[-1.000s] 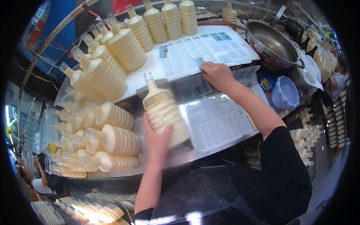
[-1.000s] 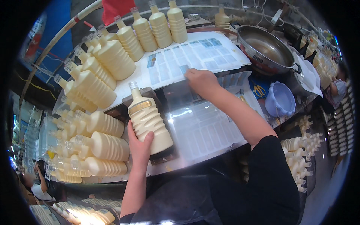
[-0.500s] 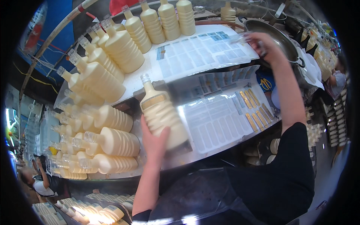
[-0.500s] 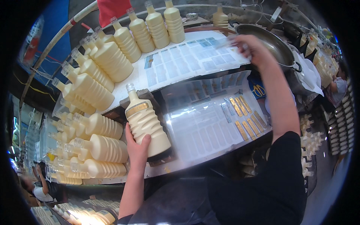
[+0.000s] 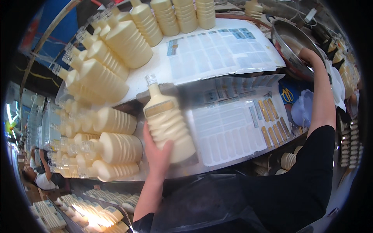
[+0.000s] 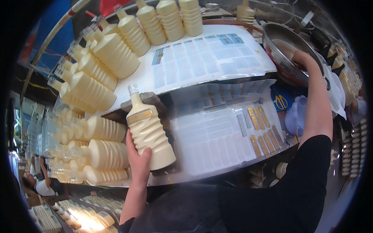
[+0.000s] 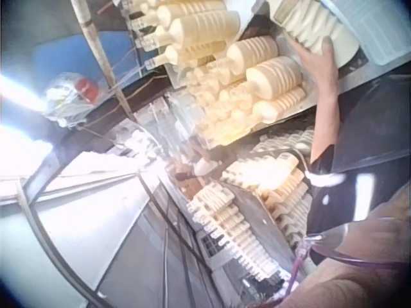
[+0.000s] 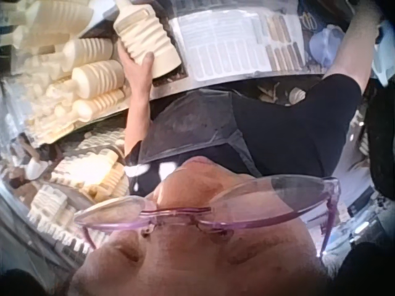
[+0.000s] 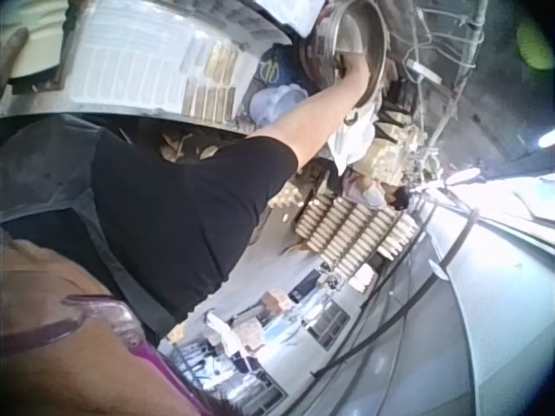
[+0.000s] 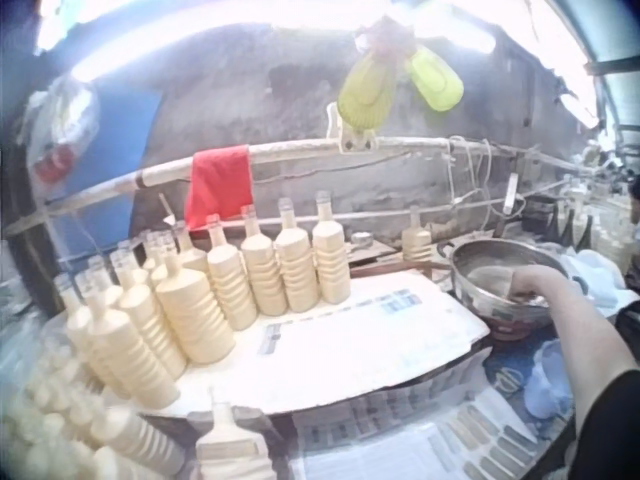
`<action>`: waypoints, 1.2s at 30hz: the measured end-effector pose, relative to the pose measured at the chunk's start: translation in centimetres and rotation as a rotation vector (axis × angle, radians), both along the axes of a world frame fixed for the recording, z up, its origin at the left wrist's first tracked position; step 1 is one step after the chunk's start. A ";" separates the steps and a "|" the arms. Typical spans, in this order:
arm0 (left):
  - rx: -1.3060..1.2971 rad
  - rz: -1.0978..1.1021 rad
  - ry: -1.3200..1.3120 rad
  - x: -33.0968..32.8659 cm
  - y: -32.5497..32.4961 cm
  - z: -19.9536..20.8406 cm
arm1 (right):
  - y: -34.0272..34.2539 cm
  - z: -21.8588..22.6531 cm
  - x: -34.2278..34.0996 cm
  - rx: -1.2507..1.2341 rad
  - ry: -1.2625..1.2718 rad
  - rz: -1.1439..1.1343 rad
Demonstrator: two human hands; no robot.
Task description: The person repeatedly picks up cream-colored plastic bottles, applies rectangular labels to their sides, and smooths them down. The person handles the bottles one at a time, rotating them to position the labels, and places the finished bottles back on the table.
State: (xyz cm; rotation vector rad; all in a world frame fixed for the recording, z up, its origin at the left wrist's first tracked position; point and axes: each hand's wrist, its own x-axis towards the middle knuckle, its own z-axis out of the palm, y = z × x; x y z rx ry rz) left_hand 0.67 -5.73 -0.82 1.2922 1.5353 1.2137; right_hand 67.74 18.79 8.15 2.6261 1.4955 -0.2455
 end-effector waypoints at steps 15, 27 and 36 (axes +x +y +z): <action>0.079 -0.022 -0.081 -0.8 -2.5 -3.0 | -8.0 4.8 -19.5 0.289 0.701 0.561; 0.220 -0.162 0.370 -3.8 -4.2 -2.7 | -21.8 -0.8 -46.7 0.477 0.559 1.535; 0.092 -0.055 -0.063 -1.9 -3.6 -2.2 | -21.7 -4.3 -44.7 0.565 0.067 1.819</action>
